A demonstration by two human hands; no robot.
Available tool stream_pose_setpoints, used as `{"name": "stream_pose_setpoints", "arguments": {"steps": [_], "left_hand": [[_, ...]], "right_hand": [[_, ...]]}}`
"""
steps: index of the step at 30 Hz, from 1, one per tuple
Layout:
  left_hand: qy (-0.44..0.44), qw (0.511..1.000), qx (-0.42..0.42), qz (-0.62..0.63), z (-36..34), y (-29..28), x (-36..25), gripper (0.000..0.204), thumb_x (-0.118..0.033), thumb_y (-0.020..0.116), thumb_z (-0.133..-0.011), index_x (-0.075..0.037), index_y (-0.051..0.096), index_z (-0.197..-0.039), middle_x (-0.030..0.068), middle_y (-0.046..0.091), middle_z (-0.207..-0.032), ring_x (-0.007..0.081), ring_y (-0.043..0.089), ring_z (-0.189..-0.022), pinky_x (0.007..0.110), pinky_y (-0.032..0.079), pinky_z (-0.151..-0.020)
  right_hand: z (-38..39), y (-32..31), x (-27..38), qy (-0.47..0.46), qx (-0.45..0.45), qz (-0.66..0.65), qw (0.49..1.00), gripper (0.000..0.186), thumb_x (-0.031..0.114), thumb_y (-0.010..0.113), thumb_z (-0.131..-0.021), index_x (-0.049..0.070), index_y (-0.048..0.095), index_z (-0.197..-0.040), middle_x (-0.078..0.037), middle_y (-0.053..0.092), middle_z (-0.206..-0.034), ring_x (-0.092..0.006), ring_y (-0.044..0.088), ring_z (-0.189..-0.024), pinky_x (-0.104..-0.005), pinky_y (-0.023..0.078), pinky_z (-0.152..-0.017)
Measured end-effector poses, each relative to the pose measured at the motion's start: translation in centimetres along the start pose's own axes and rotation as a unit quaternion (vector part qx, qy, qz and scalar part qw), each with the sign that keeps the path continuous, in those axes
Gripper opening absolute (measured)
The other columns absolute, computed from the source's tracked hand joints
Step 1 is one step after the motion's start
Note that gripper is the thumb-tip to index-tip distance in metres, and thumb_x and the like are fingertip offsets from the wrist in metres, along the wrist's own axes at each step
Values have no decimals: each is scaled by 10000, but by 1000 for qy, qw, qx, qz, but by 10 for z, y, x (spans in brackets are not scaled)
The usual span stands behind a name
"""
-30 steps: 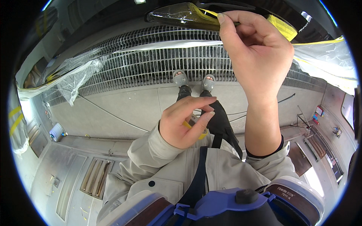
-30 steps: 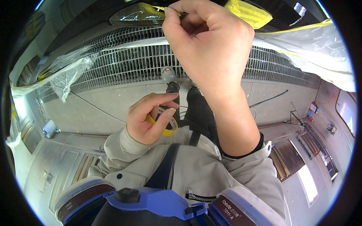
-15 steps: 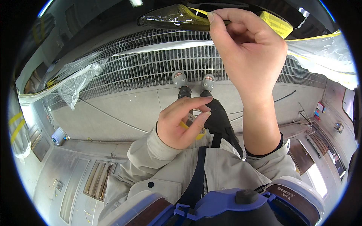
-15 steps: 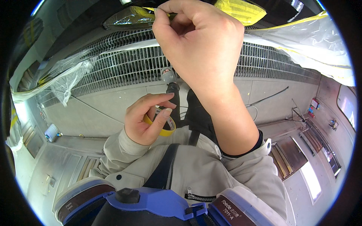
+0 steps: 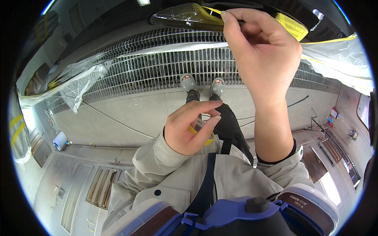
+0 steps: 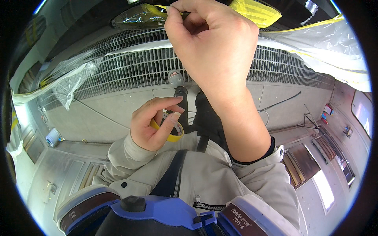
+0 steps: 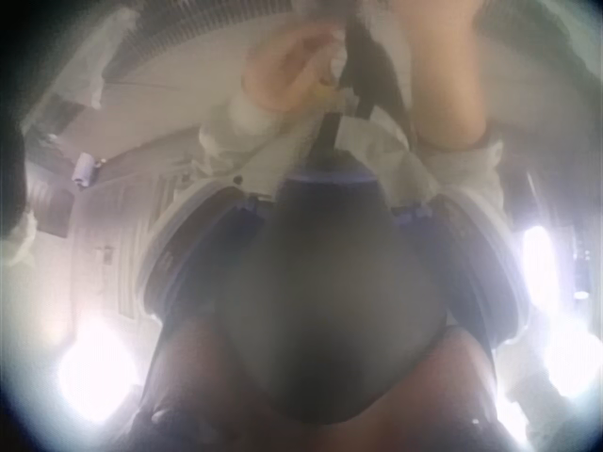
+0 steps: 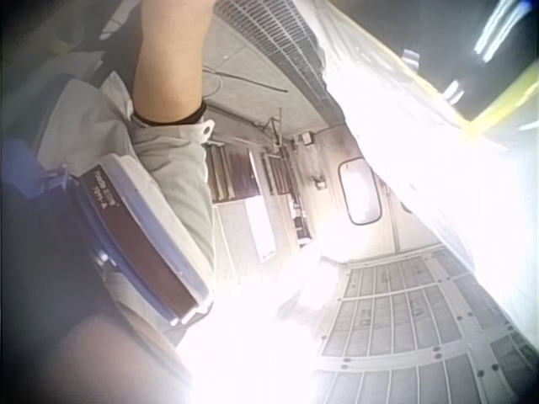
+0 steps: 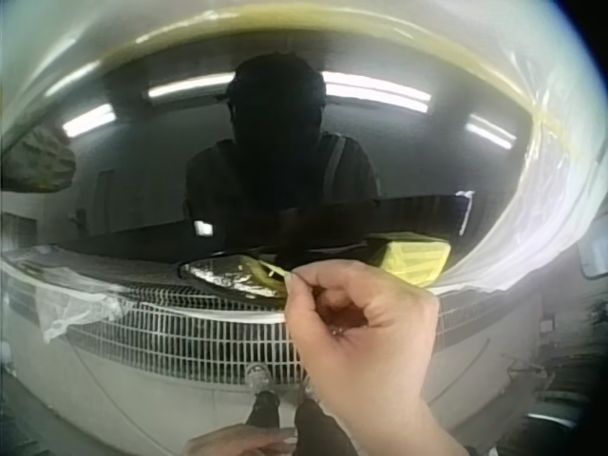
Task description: The person applies yellow masking tape to the edges of a plastic sheet covering a car, then picks up a spray gun and sprays the covered surface. The person uses a cloth to wipe the spray gun during the process.
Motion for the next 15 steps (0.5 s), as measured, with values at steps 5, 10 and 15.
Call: {"name": "stream_pose_setpoints", "arguments": {"steps": [5, 10, 15], "left_hand": [[-6, 1000, 2, -1, 1, -2, -1, 361, -24, 755, -939, -55, 729, -1298, 59, 767, -963, 79, 577, -594, 237, 397, -502], [-4, 1000, 1, 4, 2, -2, 0, 357, -21, 754, -944, -51, 726, -1299, 69, 768, -971, 82, 601, -612, 230, 407, -503], [-15, 1000, 2, 12, 3, -1, 1, 362, -40, 750, -955, -34, 713, -1315, 63, 788, -1028, 44, 362, -589, 211, 337, -559]], "right_hand": [[0, -1, 1, 4, 8, 9, 1000, 92, 82, 847, -910, 31, 830, -985, 36, 722, -708, 17, 591, -631, -158, 464, -595], [0, 0, -1, -4, -1, -11, 1000, 95, 82, 845, -912, 29, 830, -991, 32, 732, -715, 16, 597, -638, -156, 467, -603], [1, 0, -1, 5, 0, -4, 1000, 97, 78, 845, -912, 27, 831, -993, 26, 736, -722, 13, 604, -643, -155, 471, -608]]}}
Point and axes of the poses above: each hand's wrist, its own z-axis away from the middle knuckle, its own y-axis out of the palm, x = y × z, the point moved 1 cm from there along -z, towards the middle knuckle
